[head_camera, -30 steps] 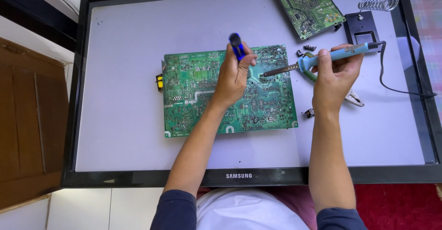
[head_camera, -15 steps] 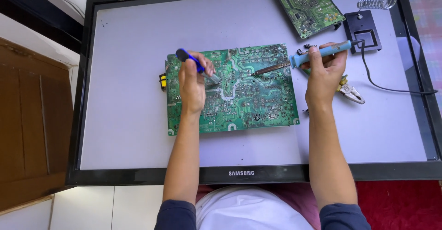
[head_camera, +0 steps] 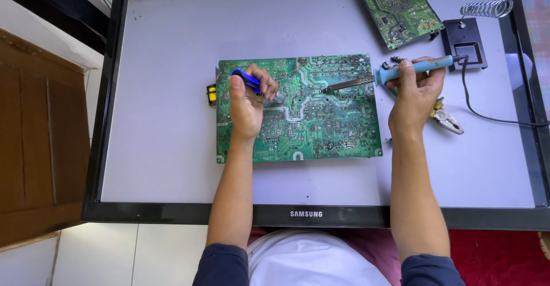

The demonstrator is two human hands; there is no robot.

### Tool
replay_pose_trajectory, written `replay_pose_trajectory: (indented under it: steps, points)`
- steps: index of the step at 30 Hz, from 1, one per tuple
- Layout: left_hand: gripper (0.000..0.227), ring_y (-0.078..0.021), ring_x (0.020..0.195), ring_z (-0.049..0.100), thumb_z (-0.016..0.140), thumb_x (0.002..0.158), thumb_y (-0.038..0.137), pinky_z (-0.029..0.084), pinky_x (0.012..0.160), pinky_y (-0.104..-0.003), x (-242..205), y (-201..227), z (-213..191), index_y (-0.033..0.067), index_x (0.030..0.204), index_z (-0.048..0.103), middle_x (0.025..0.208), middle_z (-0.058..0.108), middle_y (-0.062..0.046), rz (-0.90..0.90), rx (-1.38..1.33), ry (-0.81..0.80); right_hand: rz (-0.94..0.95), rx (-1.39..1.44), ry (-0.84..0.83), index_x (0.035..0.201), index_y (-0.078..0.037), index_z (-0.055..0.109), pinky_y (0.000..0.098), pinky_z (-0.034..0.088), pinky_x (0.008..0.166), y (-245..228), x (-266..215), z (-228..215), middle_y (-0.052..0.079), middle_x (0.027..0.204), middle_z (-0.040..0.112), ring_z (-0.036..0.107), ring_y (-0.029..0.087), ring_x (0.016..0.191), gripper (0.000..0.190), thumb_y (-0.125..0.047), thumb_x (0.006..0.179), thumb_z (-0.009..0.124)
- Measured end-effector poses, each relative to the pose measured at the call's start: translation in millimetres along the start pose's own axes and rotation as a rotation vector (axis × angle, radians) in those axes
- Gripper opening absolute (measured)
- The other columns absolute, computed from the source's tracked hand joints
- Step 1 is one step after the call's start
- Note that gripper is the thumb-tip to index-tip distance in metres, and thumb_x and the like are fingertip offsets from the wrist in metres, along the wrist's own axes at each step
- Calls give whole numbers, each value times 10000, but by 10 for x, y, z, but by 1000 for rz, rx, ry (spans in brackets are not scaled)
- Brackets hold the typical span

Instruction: Using a soldering iron and a desoldering pump to remove solder from components on a printed circuit board.

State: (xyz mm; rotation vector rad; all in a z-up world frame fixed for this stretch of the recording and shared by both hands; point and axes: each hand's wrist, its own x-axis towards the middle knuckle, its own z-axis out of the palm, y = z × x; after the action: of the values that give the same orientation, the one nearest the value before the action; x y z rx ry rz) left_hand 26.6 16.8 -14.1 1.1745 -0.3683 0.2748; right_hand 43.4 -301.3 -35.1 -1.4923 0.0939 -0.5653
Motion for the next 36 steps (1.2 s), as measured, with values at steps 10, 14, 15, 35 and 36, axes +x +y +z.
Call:
replay_pose_trajectory:
  steps: [10, 14, 15, 35, 36]
  points:
    - [348, -174, 795, 518, 267, 1192, 341, 519, 872, -350, 7, 141, 205, 112, 1109, 515, 831, 480, -24, 89, 232, -92, -56, -19, -33, 1239, -103, 471, 238, 629, 738, -62, -42, 27, 101, 986, 652, 694, 151, 823, 210, -149, 1174, 664]
    - [292, -159, 843, 542, 327, 1193, 274, 508, 875, -346, -19, 225, 275, 84, 1138, 541, 852, 508, -33, 126, 249, -100, -155, -162, -30, 1250, -112, 460, 274, 637, 755, -202, -110, 92, 92, 962, 625, 678, 172, 796, 239, -111, 1174, 688]
    - [304, -160, 849, 551, 328, 1195, 287, 509, 883, -349, -38, 222, 270, 89, 1138, 551, 851, 527, -35, 114, 251, -88, -185, -199, -19, 1250, -121, 452, 290, 639, 755, -196, -125, 95, 101, 966, 624, 683, 187, 790, 255, -91, 1169, 692]
    - [351, -148, 914, 540, 348, 1166, 427, 510, 1006, -365, -91, 243, 225, 127, 1176, 529, 960, 523, -9, -105, 58, 86, -339, -825, -255, 1299, -24, 436, 521, 458, 700, -947, -28, 738, 25, 813, 696, 624, 290, 642, 436, -243, 1094, 753]
    - [348, -148, 915, 544, 345, 1166, 424, 511, 1018, -368, -94, 234, 219, 130, 1169, 530, 959, 526, -9, -104, 50, 91, -384, -852, -269, 1374, 23, 422, 544, 417, 734, -895, -28, 730, 16, 822, 682, 611, 327, 668, 511, -249, 1103, 760]
